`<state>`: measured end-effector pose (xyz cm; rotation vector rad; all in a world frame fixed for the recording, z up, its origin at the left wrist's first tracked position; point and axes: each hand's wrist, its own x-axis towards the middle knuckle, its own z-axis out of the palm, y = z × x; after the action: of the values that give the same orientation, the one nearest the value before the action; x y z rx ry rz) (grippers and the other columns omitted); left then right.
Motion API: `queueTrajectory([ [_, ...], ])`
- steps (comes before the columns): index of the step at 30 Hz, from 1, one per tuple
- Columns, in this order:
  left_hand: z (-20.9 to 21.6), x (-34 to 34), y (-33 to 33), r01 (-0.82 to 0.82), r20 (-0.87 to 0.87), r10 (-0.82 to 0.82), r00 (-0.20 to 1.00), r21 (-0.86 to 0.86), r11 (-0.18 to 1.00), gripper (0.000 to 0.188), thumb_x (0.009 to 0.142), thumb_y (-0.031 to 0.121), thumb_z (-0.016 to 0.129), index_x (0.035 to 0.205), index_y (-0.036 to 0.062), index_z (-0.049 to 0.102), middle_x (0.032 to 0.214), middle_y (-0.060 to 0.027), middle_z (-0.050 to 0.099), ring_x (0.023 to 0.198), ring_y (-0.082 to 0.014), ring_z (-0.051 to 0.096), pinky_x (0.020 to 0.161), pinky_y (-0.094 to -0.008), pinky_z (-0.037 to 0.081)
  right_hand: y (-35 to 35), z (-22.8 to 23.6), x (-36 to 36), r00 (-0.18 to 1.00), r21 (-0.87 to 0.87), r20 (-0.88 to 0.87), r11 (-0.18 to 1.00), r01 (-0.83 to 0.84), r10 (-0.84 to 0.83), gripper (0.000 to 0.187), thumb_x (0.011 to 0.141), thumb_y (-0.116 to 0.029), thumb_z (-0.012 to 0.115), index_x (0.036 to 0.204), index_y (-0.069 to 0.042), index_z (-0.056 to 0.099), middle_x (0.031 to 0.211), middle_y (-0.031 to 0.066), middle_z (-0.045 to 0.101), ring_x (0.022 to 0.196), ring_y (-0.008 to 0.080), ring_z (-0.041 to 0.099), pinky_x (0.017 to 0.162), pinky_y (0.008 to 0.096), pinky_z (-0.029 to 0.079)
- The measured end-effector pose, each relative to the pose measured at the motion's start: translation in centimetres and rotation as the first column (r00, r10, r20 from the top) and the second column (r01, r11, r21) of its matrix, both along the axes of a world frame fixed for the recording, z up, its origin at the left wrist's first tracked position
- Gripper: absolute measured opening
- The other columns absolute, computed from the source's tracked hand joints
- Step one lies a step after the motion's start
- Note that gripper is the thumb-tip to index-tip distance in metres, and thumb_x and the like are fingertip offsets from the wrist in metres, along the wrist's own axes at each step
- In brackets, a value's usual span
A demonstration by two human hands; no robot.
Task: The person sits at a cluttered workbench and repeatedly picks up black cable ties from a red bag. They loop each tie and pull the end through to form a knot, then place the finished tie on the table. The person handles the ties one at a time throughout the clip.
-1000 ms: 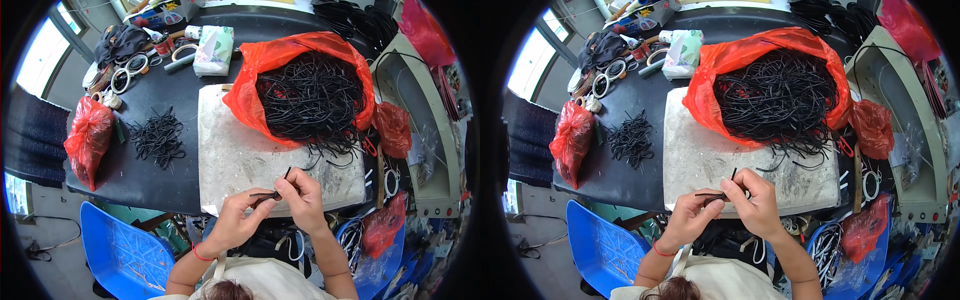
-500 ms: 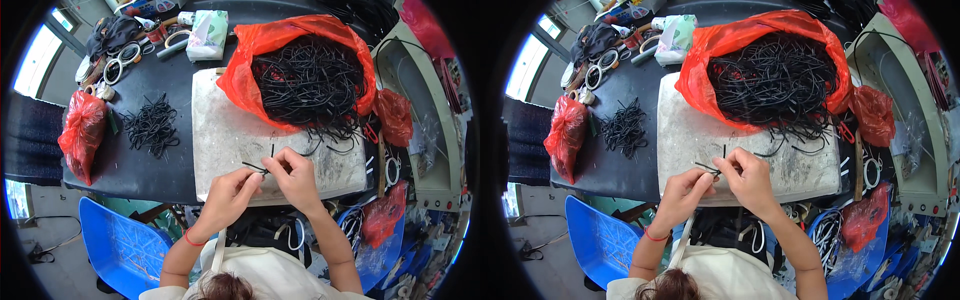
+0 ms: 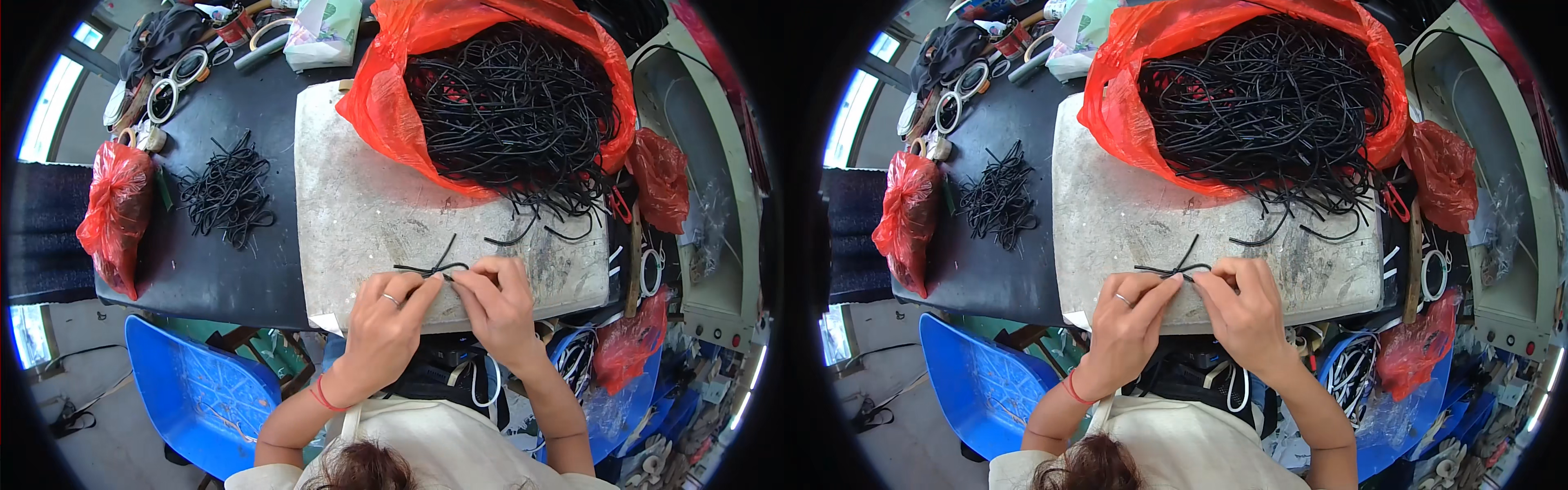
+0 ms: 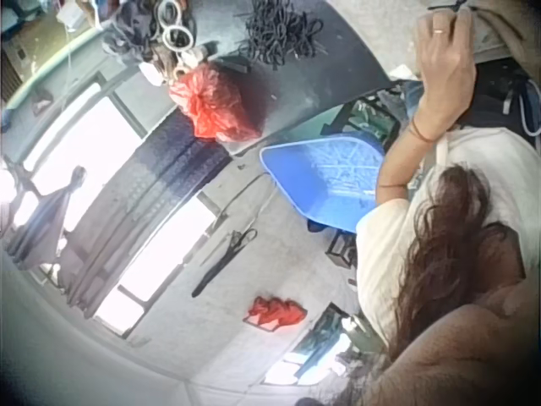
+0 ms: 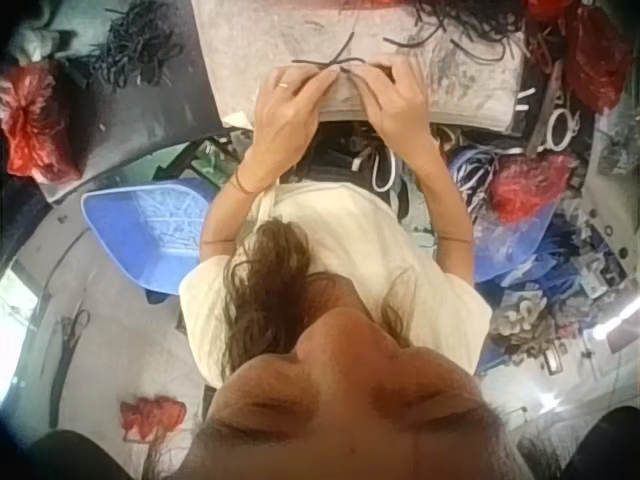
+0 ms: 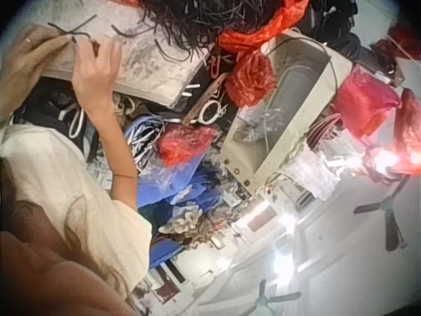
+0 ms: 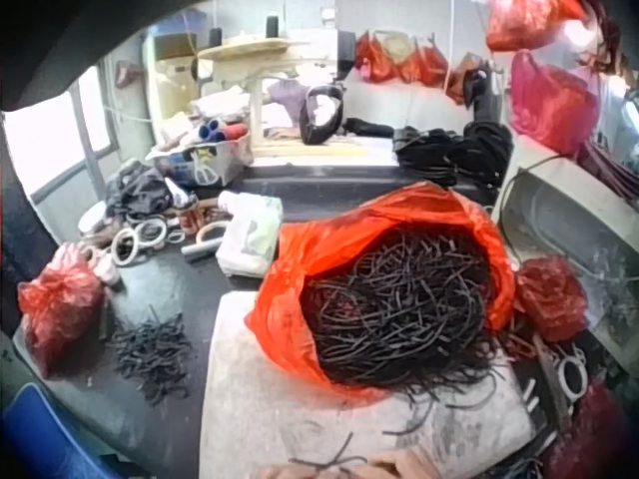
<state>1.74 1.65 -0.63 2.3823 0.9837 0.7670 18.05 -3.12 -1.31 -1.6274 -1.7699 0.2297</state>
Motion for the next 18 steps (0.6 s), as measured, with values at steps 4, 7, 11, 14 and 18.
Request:
queueTrajectory([
  [4,1.0,-0.7,2.0,0.152,-0.051,-0.157,0.986,-0.087,0.985,0.024,0.071,-0.003,0.062,0.094,0.0041,0.063,0.088,-0.0066,0.057,0.081,-0.0228,0.053,0.070,-0.0319,0.044,-0.1,0.2,0.2,0.996,-0.020,-0.087,1.000,-0.002,0.000,0.023,0.065,0.001,0.069,0.087,-0.004,0.063,0.083,0.0063,0.053,0.069,0.0209,0.049,0.060,0.0297,0.041],
  [7,2.5,-2.9,2.9,-0.017,0.108,0.031,0.994,-0.131,0.991,0.022,0.070,-0.004,0.063,0.090,0.0036,0.065,0.086,-0.0076,0.059,0.078,-0.0218,0.055,0.068,-0.0306,0.045,-0.4,0.4,1.1,0.988,0.000,-0.149,0.999,0.046,-0.045,0.022,0.065,0.001,0.069,0.085,-0.004,0.064,0.082,0.0060,0.053,0.068,0.0201,0.049,0.059,0.0289,0.041],
  [11,1.5,-3.9,1.9,-0.255,0.116,0.278,0.953,-0.184,0.949,0.020,0.069,-0.005,0.064,0.087,0.0039,0.064,0.081,-0.0085,0.059,0.074,-0.0239,0.056,0.064,-0.0308,0.045,-0.4,0.6,1.1,0.975,-0.038,-0.215,0.998,0.050,-0.057,0.021,0.066,0.001,0.069,0.085,-0.004,0.064,0.082,0.0053,0.054,0.068,0.0186,0.049,0.057,0.0279,0.040],
  [14,1.4,-2.5,1.3,-0.184,0.130,0.198,0.972,-0.113,0.976,0.020,0.069,-0.004,0.065,0.087,0.0037,0.064,0.081,-0.0089,0.059,0.073,-0.0239,0.056,0.063,-0.0308,0.045,-0.1,1.0,0.2,0.979,-0.034,-0.202,0.999,0.031,-0.037,0.020,0.066,0.000,0.069,0.085,-0.004,0.063,0.081,0.0054,0.053,0.068,0.0198,0.048,0.057,0.0293,0.039],
  [18,1.1,-1.6,-0.6,-0.126,0.161,0.188,0.969,-0.334,0.934,0.018,0.072,-0.001,0.065,0.089,0.0025,0.062,0.079,-0.0114,0.059,0.069,-0.0257,0.057,0.060,-0.0308,0.045,0.2,0.0,-0.5,0.996,0.027,-0.067,0.998,0.056,-0.054,0.018,0.066,-0.001,0.069,0.081,-0.003,0.060,0.079,0.0055,0.052,0.067,0.0216,0.046,0.058,0.0311,0.038],
])
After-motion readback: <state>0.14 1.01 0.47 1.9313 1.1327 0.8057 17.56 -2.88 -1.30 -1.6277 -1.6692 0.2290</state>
